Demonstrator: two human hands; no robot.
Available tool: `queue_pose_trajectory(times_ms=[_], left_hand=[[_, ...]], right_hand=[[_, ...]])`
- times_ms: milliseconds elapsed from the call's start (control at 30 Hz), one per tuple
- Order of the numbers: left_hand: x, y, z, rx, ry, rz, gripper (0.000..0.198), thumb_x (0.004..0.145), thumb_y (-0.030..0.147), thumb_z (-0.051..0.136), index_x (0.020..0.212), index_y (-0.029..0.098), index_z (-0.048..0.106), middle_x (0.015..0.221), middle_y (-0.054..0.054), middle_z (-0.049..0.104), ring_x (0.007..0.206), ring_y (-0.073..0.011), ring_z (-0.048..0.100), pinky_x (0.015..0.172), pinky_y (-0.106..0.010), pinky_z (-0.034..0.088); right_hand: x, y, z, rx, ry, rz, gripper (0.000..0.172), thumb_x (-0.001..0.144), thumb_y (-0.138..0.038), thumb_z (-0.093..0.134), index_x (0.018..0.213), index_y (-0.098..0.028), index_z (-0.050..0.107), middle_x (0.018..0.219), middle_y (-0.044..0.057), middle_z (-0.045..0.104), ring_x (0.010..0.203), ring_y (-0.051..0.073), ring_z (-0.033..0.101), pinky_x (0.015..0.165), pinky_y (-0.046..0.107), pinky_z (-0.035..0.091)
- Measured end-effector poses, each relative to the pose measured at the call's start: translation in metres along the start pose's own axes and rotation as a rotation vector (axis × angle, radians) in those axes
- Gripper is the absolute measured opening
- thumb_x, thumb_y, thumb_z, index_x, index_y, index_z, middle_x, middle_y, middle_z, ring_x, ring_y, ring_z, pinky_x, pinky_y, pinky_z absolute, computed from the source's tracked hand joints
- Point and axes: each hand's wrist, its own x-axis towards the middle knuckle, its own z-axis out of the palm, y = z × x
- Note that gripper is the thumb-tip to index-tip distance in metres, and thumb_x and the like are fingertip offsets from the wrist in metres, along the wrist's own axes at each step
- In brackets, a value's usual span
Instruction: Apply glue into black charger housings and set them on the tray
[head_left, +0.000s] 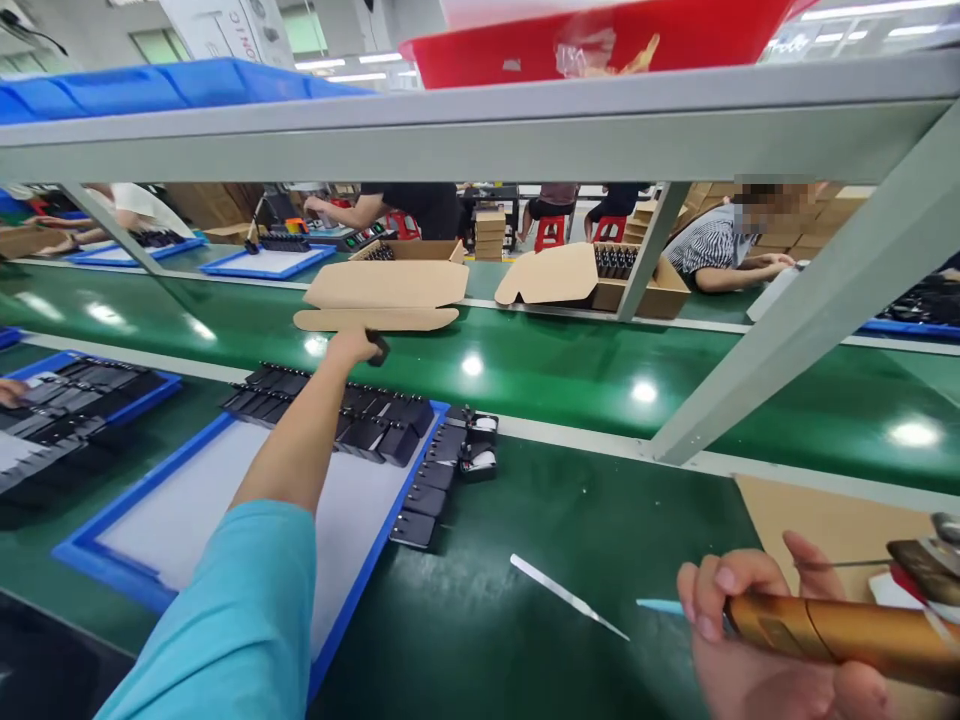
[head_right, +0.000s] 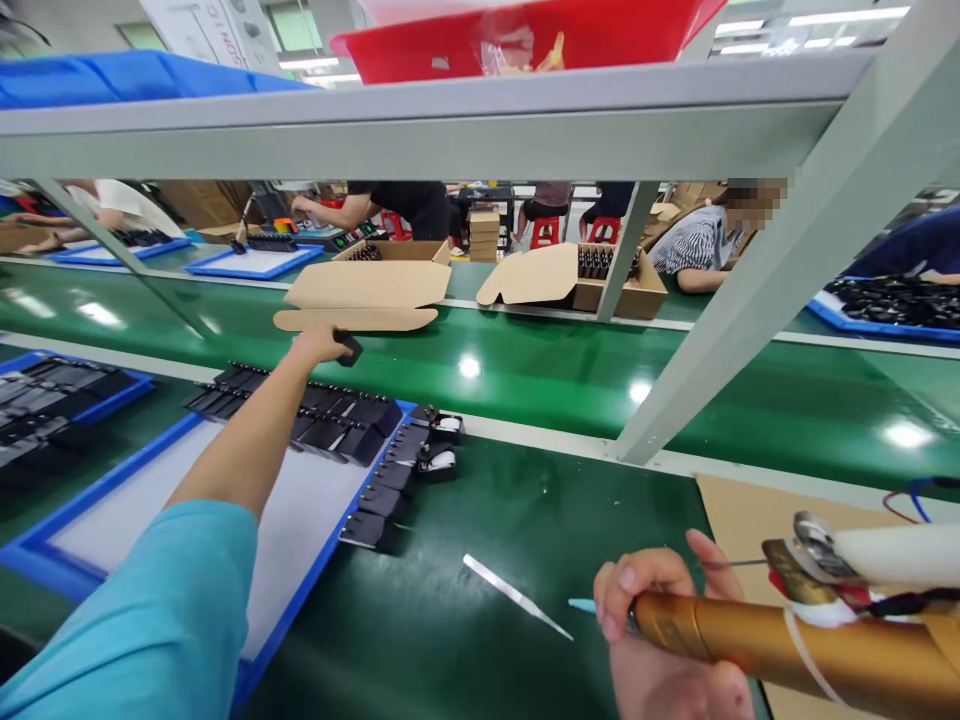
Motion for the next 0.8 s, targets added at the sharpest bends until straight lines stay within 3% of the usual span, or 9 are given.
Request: queue_pose_trajectory(times_ms=[100,133,233,333,400,467,567,667,800], left_hand=[[-0.045,0.028,-0.02,-0.014,-0.094,0.105,0.046,0.075,0.025,0.075,0.114,0.006,0.06,0.108,-0.01,0.069,0.098,-0.0239,0.062,0.089,-0.037,0.047],[-0.071,0.04,-0.027,-0.031,-0.127,0.164,0.051,0.077,0.029,0.073,0.121,0.01,0.057,0.112,-0.007,0.068,0.098,-0.0213,0.063,0.09,-0.035,0.047],[-0.173,0.074,-0.034,-0.003,-0.294,0.379,0.052,0.076,0.037,0.071,0.124,0.024,0.057,0.095,0.0,0.073,0.078,-0.0217,0.067,0.074,-0.032,0.051],[-0.27,0.098,-0.013,0.032,-0.453,0.52,0.047,0.08,0.032,0.065,0.126,0.032,0.055,0.095,0.0,0.074,0.076,-0.0246,0.07,0.063,-0.03,0.049],[-0.314,0.105,0.014,0.051,-0.543,0.564,0.046,0.081,0.026,0.063,0.126,0.031,0.055,0.098,-0.001,0.075,0.079,-0.0262,0.071,0.064,-0.031,0.05],[-0.34,0.107,0.043,0.064,-0.557,0.551,0.048,0.08,0.021,0.063,0.127,0.029,0.055,0.103,-0.004,0.074,0.084,-0.0282,0.071,0.068,-0.033,0.051],[-0.357,0.105,0.07,0.005,-0.523,0.451,0.051,0.083,0.026,0.065,0.132,0.026,0.053,0.109,-0.008,0.072,0.095,-0.0293,0.068,0.077,-0.037,0.052],[-0.363,0.103,0.077,-0.228,-0.521,0.34,0.052,0.084,0.037,0.066,0.134,0.028,0.053,0.112,-0.005,0.07,0.101,-0.0243,0.065,0.086,-0.035,0.051],[-0.366,0.097,0.087,-0.549,-0.499,0.186,0.048,0.086,0.039,0.065,0.131,0.026,0.054,0.107,-0.002,0.072,0.094,-0.018,0.064,0.09,-0.031,0.049]], right_hand=[[0.0,-0.002,0.002,0.036,-0.02,0.0,0.049,0.082,-0.057,0.052,0.121,-0.028,0.057,0.075,0.003,0.06,0.046,0.015,0.044,0.046,0.033,0.038],[0.0,-0.003,0.003,0.052,-0.033,-0.005,0.049,0.081,-0.056,0.053,0.121,-0.029,0.057,0.076,0.003,0.06,0.046,0.015,0.045,0.046,0.033,0.038],[-0.001,-0.004,0.007,0.087,-0.057,-0.019,0.048,0.08,-0.054,0.055,0.121,-0.029,0.057,0.077,0.001,0.061,0.045,0.014,0.046,0.047,0.032,0.039],[-0.003,-0.006,0.011,0.113,-0.076,-0.032,0.044,0.082,-0.05,0.055,0.12,-0.028,0.056,0.078,-0.001,0.06,0.046,0.012,0.047,0.049,0.031,0.04],[-0.005,-0.008,0.014,0.139,-0.102,-0.031,0.041,0.083,-0.047,0.055,0.12,-0.028,0.055,0.079,-0.001,0.061,0.048,0.012,0.048,0.05,0.03,0.04],[-0.007,-0.009,0.016,0.164,-0.133,-0.027,0.039,0.085,-0.046,0.055,0.119,-0.028,0.055,0.08,-0.001,0.061,0.049,0.012,0.049,0.05,0.03,0.041],[-0.009,-0.01,0.017,0.187,-0.172,-0.032,0.037,0.086,-0.046,0.055,0.118,-0.028,0.055,0.08,-0.002,0.062,0.049,0.011,0.05,0.051,0.029,0.041],[-0.011,-0.009,0.017,0.202,-0.198,-0.03,0.035,0.087,-0.046,0.055,0.117,-0.028,0.055,0.08,-0.002,0.062,0.05,0.011,0.051,0.051,0.028,0.041],[-0.015,-0.009,0.017,0.209,-0.218,-0.023,0.033,0.087,-0.047,0.053,0.116,-0.03,0.054,0.081,-0.002,0.061,0.051,0.011,0.051,0.051,0.029,0.04]])
